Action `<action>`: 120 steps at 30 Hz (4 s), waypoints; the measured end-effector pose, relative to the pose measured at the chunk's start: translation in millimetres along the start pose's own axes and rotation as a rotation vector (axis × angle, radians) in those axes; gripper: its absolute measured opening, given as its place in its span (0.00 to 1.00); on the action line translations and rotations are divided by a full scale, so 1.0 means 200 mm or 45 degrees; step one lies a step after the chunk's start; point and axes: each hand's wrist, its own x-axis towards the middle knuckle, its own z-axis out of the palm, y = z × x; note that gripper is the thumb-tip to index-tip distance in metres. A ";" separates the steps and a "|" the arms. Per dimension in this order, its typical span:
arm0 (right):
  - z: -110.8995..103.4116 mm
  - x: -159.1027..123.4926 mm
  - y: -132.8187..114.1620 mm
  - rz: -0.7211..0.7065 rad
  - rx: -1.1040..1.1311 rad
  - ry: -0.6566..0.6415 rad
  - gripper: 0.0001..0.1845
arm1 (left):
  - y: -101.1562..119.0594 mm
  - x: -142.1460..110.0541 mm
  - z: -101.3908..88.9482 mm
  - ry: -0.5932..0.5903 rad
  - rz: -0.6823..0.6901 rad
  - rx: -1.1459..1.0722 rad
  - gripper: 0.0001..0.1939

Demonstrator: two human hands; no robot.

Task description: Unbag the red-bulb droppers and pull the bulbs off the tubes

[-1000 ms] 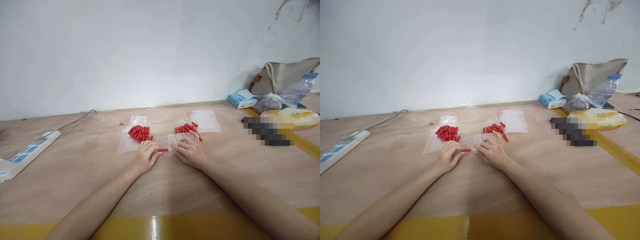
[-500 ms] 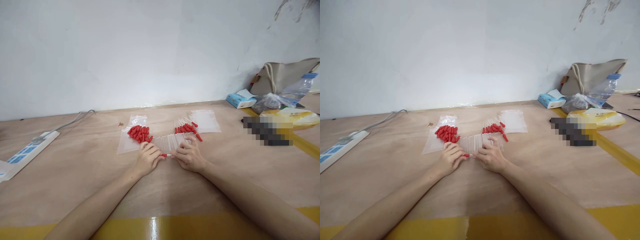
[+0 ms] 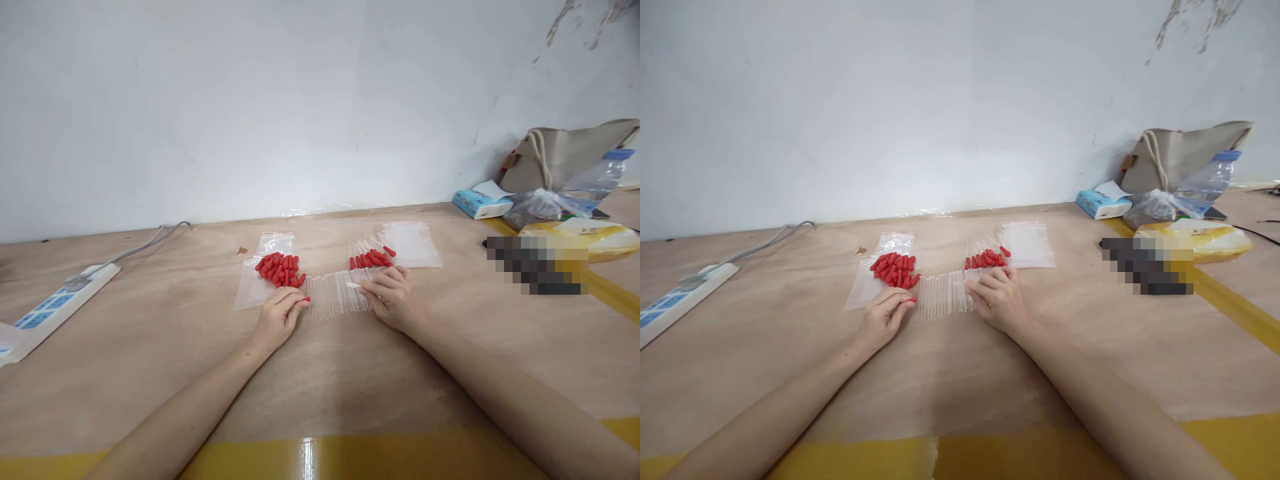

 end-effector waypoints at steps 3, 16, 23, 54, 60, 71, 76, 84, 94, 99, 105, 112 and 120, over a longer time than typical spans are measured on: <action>0.03 0.01 0.02 0.153 -0.056 -0.001 0.13 | -0.02 0.02 -0.01 0.137 -0.122 -0.023 0.08; 0.07 0.01 0.00 0.279 -0.226 0.020 0.11 | -0.36 0.16 -0.18 0.454 -0.648 0.078 0.18; 0.06 0.00 -0.03 0.237 -0.185 -0.072 0.11 | -0.30 0.23 -0.15 0.210 -0.485 0.317 0.08; 0.02 0.02 0.04 0.781 -0.020 0.049 0.13 | 0.05 0.75 0.50 -0.551 -0.913 0.419 0.15; 0.03 0.01 0.04 0.697 -0.046 0.104 0.11 | 0.04 0.74 0.48 -0.510 -0.887 0.437 0.16; -0.02 0.03 -0.04 0.050 -0.062 0.282 0.28 | 0.08 0.19 0.00 -0.149 -0.045 0.203 0.05; -0.02 0.03 -0.15 -0.293 -0.016 0.095 0.17 | 0.10 0.01 -0.03 -0.110 0.108 0.094 0.04; 0.03 0.01 -0.14 -0.246 0.028 -0.073 0.10 | 0.09 0.03 0.08 -0.102 0.167 0.115 0.07; 0.01 -0.01 -0.14 -0.435 0.083 -0.058 0.10 | 0.12 0.00 0.01 -0.362 0.207 0.134 0.09; 0.02 -0.03 -0.13 -0.516 0.083 -0.023 0.14 | 0.12 -0.01 0.00 -0.432 0.165 0.018 0.09; -0.01 -0.03 -0.13 -0.684 0.023 -0.028 0.17 | 0.13 0.02 -0.04 -0.575 0.126 -0.174 0.14; -0.04 -0.02 -0.13 -0.869 -0.129 0.065 0.15 | 0.15 0.02 -0.04 -0.649 0.112 -0.209 0.15; -0.05 -0.03 -0.09 -0.890 -0.181 0.118 0.17 | 0.12 0.02 -0.05 -0.609 0.093 -0.249 0.16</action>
